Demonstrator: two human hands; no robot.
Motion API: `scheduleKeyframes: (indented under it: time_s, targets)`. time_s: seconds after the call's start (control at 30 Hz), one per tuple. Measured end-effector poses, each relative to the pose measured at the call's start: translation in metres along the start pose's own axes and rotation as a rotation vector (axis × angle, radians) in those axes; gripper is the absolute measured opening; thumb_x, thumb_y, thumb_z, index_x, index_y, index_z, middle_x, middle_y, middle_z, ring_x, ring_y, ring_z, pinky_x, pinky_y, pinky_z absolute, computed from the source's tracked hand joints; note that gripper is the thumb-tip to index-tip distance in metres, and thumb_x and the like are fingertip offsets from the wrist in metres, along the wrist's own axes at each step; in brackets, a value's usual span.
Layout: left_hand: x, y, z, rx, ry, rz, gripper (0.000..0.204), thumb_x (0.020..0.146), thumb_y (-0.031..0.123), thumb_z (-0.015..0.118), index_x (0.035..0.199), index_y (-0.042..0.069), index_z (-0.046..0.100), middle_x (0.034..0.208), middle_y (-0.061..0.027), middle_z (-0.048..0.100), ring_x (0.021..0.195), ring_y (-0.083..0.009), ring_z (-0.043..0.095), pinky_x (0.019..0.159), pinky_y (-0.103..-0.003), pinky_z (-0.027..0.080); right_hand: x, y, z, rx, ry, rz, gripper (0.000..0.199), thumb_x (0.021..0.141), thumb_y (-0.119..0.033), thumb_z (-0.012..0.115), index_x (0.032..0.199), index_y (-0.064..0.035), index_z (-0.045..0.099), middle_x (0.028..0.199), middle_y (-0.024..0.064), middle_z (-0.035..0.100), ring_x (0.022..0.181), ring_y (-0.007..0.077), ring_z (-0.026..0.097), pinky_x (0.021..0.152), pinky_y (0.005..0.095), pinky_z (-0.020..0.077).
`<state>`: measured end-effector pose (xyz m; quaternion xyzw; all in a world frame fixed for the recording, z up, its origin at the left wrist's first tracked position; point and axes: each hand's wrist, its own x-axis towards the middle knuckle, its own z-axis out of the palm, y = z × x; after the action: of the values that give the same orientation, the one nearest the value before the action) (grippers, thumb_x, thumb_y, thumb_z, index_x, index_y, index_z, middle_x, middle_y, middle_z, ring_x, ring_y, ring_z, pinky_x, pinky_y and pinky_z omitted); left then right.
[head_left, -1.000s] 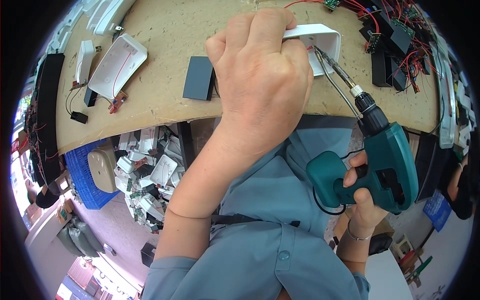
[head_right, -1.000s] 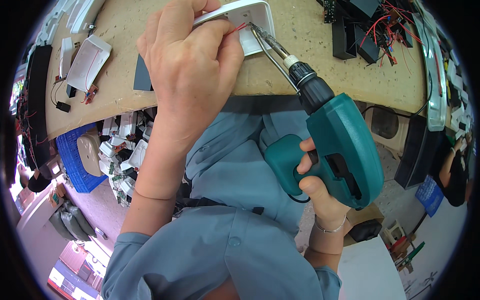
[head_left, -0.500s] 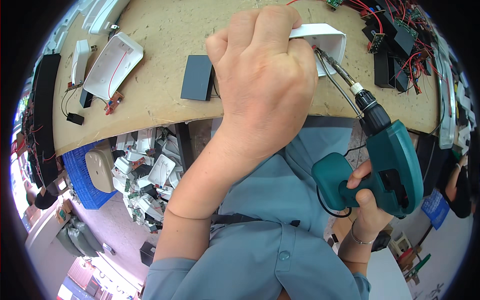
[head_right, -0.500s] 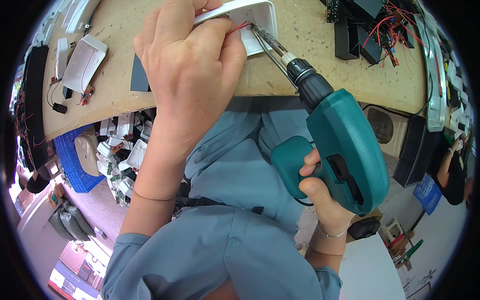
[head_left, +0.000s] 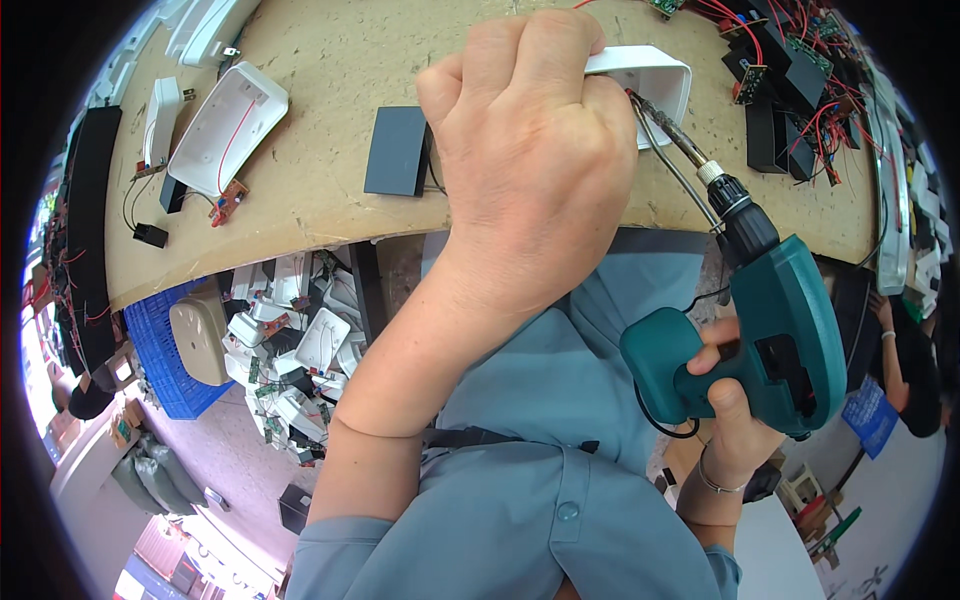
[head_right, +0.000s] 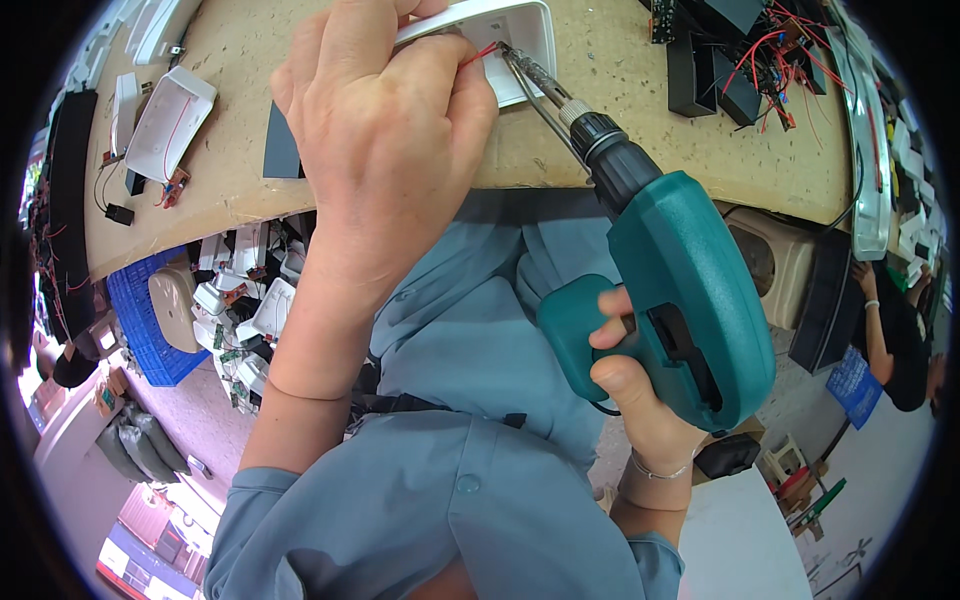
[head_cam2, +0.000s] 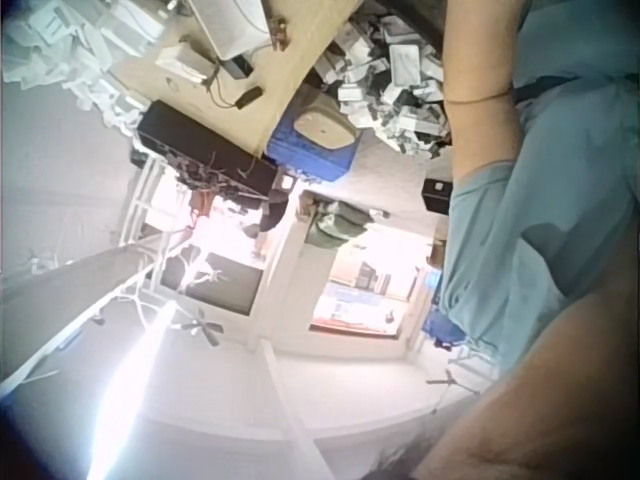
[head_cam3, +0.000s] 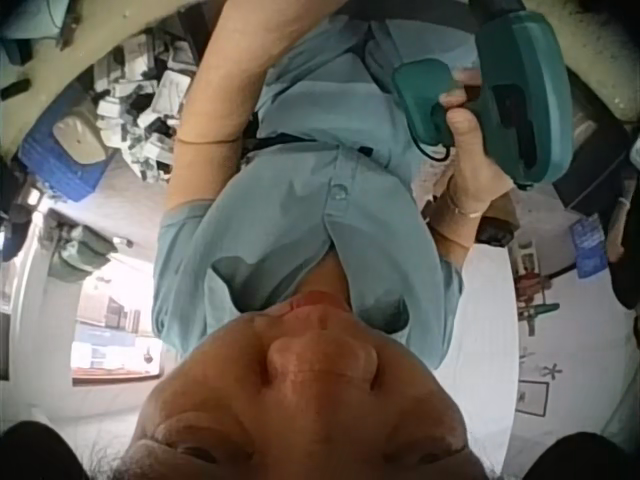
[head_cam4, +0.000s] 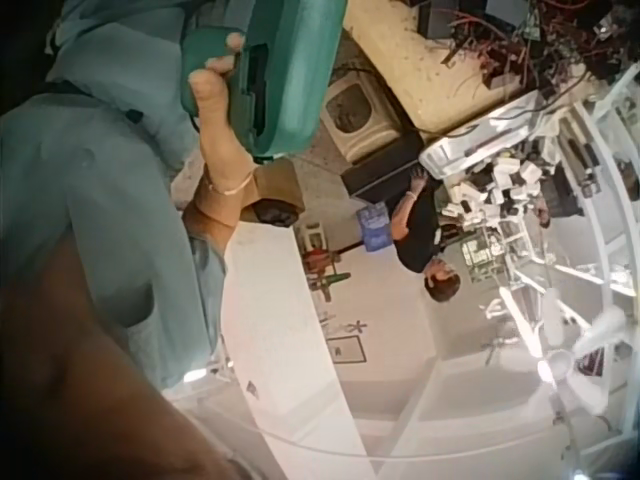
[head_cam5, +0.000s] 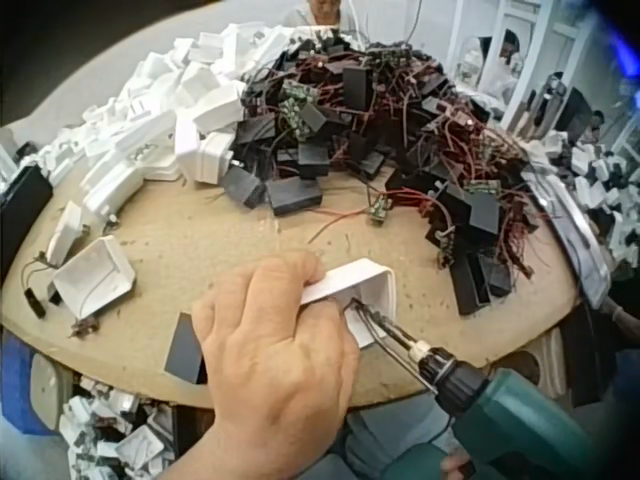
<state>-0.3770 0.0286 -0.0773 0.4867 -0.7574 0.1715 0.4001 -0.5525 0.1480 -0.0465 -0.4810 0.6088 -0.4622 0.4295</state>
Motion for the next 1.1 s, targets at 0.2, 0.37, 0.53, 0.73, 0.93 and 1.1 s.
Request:
scheduleKeyframes:
  time_s: [0.2,0.37,0.53,0.73,0.93,1.1]
  targets:
    - [0.0001,0.0010,0.0006,-0.005,0.002,-0.001,0.008,0.057,0.008,0.061,0.065,0.006,0.059,0.090,-0.0029,0.053,0.085,-0.0192,0.047,0.072,-0.032,0.028,0.0008,0.0031,0.0008,0.035,-0.009,-0.043,0.068,0.071,-0.031,0.070,0.117,0.0088,0.039,0.099,0.0226,0.055,0.067,0.0150,0.058,0.059,0.0234,0.0474]
    - [0.0001,0.0018,0.0007,-0.011,0.003,-0.003,0.009,0.058,0.008,0.062,0.066,0.007,0.059,0.090,-0.0030,0.053,0.085,-0.0191,0.047,0.073,-0.032,0.028,0.0000,0.0037,0.0004,0.044,-0.002,-0.041,0.070,0.071,-0.031,0.071,0.119,0.0085,0.038,0.101,0.0234,0.055,0.067,0.0148,0.058,0.058,0.0228,0.0474]
    - [-0.0007,0.0025,-0.0001,-0.016,0.005,-0.006,0.009,0.058,0.008,0.062,0.067,0.007,0.060,0.090,-0.0030,0.054,0.085,-0.0191,0.047,0.073,-0.032,0.028,-0.0025,0.0040,0.0009,0.054,0.015,-0.047,0.072,0.070,-0.032,0.071,0.119,0.0084,0.038,0.101,0.0234,0.055,0.066,0.0144,0.057,0.058,0.0225,0.0473]
    - [-0.0013,0.0018,0.0016,-0.022,0.006,-0.012,0.010,0.058,0.008,0.063,0.067,0.007,0.060,0.090,-0.0031,0.054,0.085,-0.0191,0.047,0.073,-0.032,0.028,-0.0016,0.0018,0.0032,0.043,0.011,-0.027,0.072,0.069,-0.033,0.071,0.118,0.0084,0.039,0.100,0.0229,0.055,0.065,0.0140,0.057,0.057,0.0223,0.0473]
    - [-0.0002,0.0034,0.0045,-0.028,0.003,-0.014,0.010,0.059,0.009,0.063,0.068,0.008,0.061,0.090,-0.0032,0.054,0.084,-0.0190,0.048,0.073,-0.032,0.028,-0.0020,0.0015,0.0014,0.046,0.017,-0.022,0.072,0.069,-0.033,0.072,0.117,0.0085,0.039,0.100,0.0229,0.055,0.065,0.0136,0.057,0.057,0.0220,0.0474]
    - [-0.0019,0.0031,0.0017,-0.036,0.006,-0.024,0.010,0.059,0.009,0.063,0.069,0.008,0.061,0.090,-0.0032,0.054,0.084,-0.0190,0.048,0.073,-0.032,0.028,-0.0003,-0.0011,0.0036,0.028,0.013,-0.035,0.072,0.069,-0.034,0.071,0.117,0.0089,0.039,0.100,0.0228,0.056,0.065,0.0134,0.057,0.057,0.0219,0.0470]
